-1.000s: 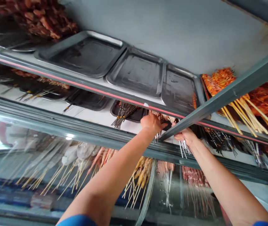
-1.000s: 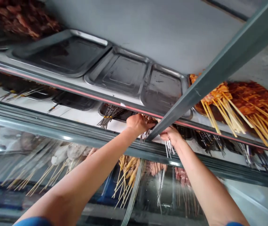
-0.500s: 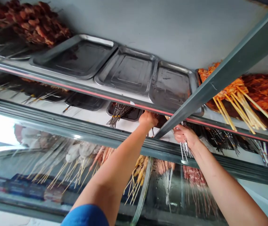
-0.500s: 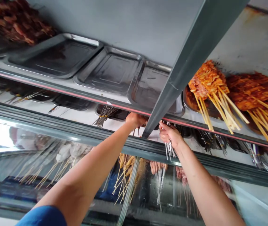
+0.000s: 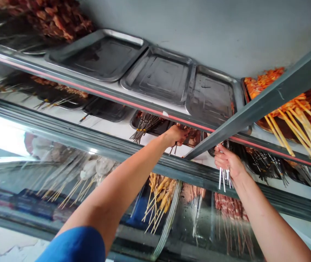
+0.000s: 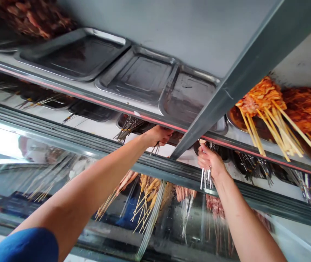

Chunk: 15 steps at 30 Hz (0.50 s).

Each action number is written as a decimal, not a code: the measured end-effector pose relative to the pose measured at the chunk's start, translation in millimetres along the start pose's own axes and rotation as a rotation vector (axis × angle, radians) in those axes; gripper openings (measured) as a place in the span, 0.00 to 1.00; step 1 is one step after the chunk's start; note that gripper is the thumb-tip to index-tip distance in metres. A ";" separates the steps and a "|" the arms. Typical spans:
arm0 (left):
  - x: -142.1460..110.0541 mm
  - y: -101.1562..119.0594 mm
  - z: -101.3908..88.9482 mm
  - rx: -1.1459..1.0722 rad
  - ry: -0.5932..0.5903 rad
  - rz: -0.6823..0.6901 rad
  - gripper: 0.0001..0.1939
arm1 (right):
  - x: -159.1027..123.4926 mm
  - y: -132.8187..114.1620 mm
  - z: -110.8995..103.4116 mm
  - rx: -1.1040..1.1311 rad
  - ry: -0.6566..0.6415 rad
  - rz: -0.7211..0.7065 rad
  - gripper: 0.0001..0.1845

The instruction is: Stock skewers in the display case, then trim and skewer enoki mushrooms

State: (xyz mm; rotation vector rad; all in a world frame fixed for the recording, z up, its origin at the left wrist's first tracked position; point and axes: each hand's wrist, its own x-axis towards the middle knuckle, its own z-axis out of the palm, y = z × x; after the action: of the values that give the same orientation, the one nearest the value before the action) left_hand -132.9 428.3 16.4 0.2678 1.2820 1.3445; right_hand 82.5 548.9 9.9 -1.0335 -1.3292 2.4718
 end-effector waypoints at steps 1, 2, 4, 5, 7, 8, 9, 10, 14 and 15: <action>-6.1 1.6 -0.7 0.037 0.039 0.040 0.17 | -1.8 -0.6 1.4 0.006 0.010 -0.010 0.18; -12.6 3.9 -2.8 0.086 0.081 0.084 0.17 | -3.8 -1.3 2.9 0.011 0.015 -0.020 0.18; -26.1 9.1 -11.0 0.186 0.173 0.175 0.16 | -8.0 -3.0 5.1 0.010 0.015 -0.042 0.17; -32.9 11.4 -16.6 0.216 0.215 0.216 0.16 | -9.7 -3.8 5.8 0.001 0.015 -0.052 0.17; -45.8 13.7 -28.8 0.204 0.256 0.269 0.16 | -10.6 -4.8 6.5 -0.027 0.018 -0.066 0.17; -51.7 13.1 -34.6 0.176 0.262 0.284 0.16 | -9.3 -4.8 7.0 -0.048 0.015 -0.062 0.17; -57.2 11.4 -40.1 0.140 0.260 0.290 0.16 | -6.6 -4.4 7.9 -0.074 0.005 -0.044 0.19; -62.0 8.5 -45.0 0.096 0.256 0.292 0.16 | -2.2 -3.4 9.5 -0.104 -0.009 -0.012 0.22; -75.5 -8.1 -61.3 -0.088 0.252 0.336 0.17 | 28.0 4.8 24.9 -0.163 0.023 0.063 0.28; -77.8 -11.8 -65.0 -0.121 0.247 0.354 0.18 | 36.4 7.6 30.5 -0.160 0.059 0.052 0.26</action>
State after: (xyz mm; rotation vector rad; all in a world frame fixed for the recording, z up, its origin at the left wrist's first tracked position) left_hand -156.0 329.1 23.8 0.2580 1.3940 1.7950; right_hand 37.2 539.3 -3.1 -1.1803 -1.5204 2.3825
